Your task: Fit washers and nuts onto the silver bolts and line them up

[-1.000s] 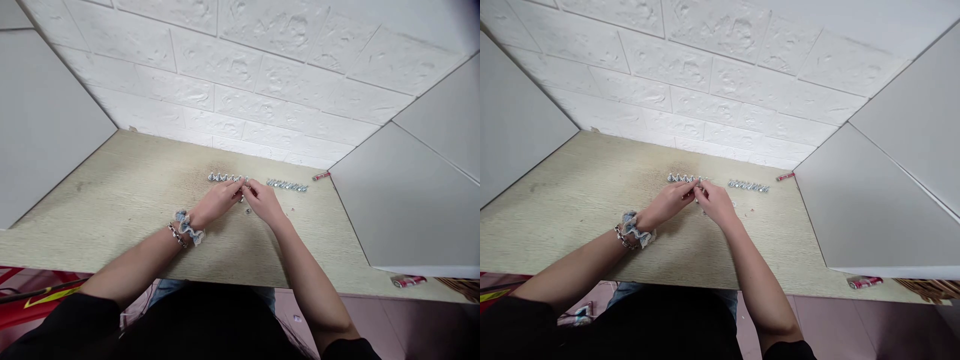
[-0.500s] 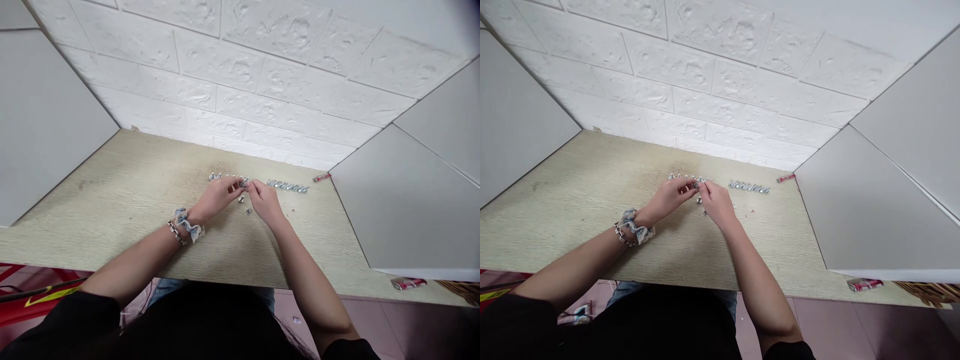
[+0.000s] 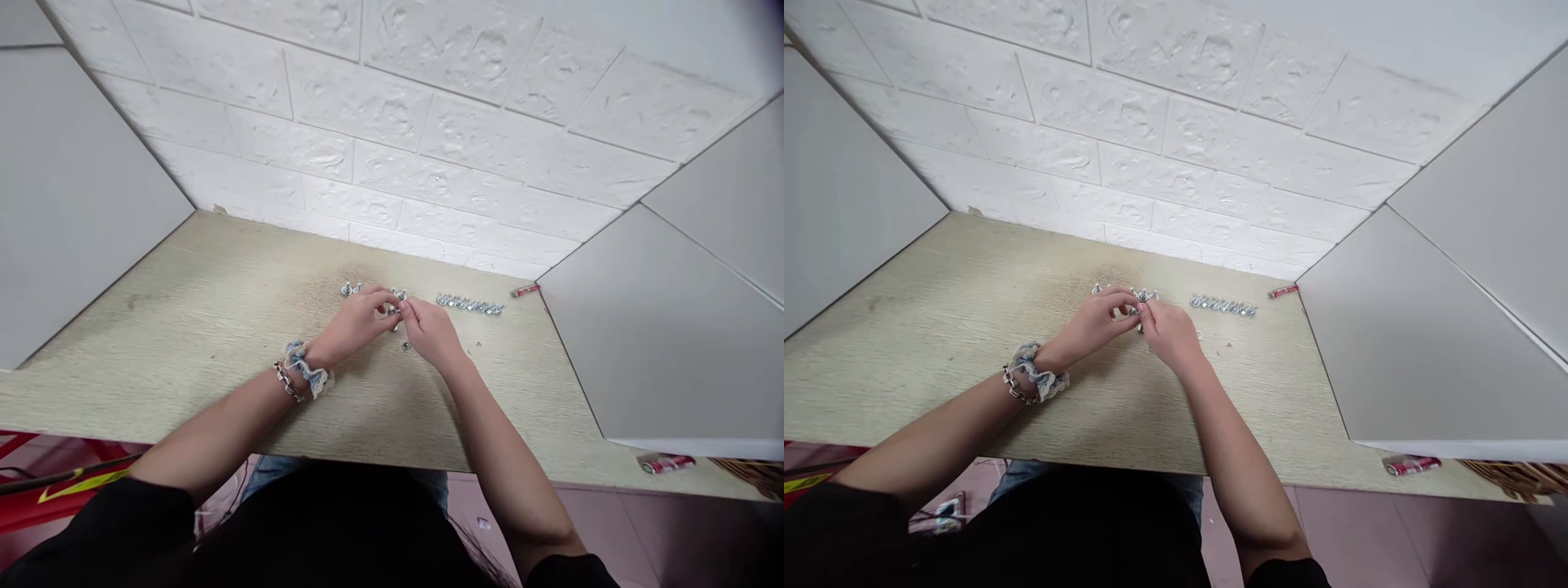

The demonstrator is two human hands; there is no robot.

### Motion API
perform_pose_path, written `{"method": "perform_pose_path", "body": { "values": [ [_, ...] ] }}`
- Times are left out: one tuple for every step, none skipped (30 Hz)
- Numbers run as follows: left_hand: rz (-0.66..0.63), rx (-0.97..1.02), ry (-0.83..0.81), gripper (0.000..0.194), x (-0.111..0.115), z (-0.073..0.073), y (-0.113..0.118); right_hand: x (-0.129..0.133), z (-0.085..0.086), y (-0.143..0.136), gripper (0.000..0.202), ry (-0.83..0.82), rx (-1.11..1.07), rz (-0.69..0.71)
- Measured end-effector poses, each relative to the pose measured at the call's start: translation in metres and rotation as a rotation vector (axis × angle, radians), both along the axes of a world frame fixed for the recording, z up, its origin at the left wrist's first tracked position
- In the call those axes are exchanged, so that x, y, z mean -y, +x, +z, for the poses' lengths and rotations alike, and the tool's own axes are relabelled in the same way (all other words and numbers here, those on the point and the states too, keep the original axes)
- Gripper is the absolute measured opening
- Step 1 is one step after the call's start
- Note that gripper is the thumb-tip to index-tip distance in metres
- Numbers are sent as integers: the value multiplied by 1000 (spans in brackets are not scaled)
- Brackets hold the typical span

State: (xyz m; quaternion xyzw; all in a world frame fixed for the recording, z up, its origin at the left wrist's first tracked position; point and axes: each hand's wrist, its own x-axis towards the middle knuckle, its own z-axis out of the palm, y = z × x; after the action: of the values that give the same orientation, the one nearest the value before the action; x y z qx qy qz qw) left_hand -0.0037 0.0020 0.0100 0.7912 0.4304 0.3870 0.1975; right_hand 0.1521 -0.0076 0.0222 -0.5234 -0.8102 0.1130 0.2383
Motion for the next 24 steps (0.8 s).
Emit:
{"method": "perform_pose_path", "body": {
  "values": [
    [-2,-2,-19,14,0,1,0,0,0,0,33,27,34,15],
    [-7,-6,-42,14,0,3,-1,-1,0,1,32,51,64,28],
    [-15,-11,-65,15,0,4,-1,-1,0,1,31,70,89,39],
    [-20,-14,-88,16,1,6,-1,-1,0,1,30,81,108,47],
    [-23,-14,-111,18,1,7,-2,-1,0,1,28,87,118,54],
    [-21,-9,-133,19,1,7,-2,-2,0,1,27,89,123,60],
    [-14,-2,-151,20,2,8,-3,-2,0,1,26,89,122,66],
    [-4,7,-163,20,2,8,-3,-2,0,1,25,87,116,72],
    [9,17,-168,21,2,8,-4,-1,0,1,24,85,104,80],
    [23,26,-166,20,2,7,-4,-1,0,0,23,84,84,87],
    [35,33,-157,20,1,7,-4,-1,0,0,22,82,57,89],
    [47,38,-145,20,1,6,-4,0,1,0,21,80,27,81],
    [58,43,-130,20,1,5,-4,0,1,0,20,77,-2,60],
    [67,43,-112,20,1,4,-4,1,2,0,19,68,-22,33],
    [72,39,-93,20,1,3,-4,1,3,0,19,55,-33,3],
    [74,29,-74,20,1,2,-3,1,3,1,21,39,-31,-23],
    [70,15,-57,20,1,2,-3,1,3,1,24,23,-20,-40],
    [63,-3,-43,20,1,1,-3,1,4,1,27,13,-3,-45],
    [54,-22,-35,20,2,1,-2,0,3,2,29,9,12,-40],
    [47,-39,-33,20,2,2,-2,0,3,2,29,12,23,-30],
    [43,-52,-38,21,3,2,-1,0,3,1,28,18,28,-20],
    [43,-61,-47,21,4,3,-1,0,3,1,27,22,29,-9],
    [46,-65,-59,21,4,3,0,0,3,0,25,25,28,0],
    [49,-63,-74,22,5,4,0,0,3,0,23,28,26,7]
  ]
}}
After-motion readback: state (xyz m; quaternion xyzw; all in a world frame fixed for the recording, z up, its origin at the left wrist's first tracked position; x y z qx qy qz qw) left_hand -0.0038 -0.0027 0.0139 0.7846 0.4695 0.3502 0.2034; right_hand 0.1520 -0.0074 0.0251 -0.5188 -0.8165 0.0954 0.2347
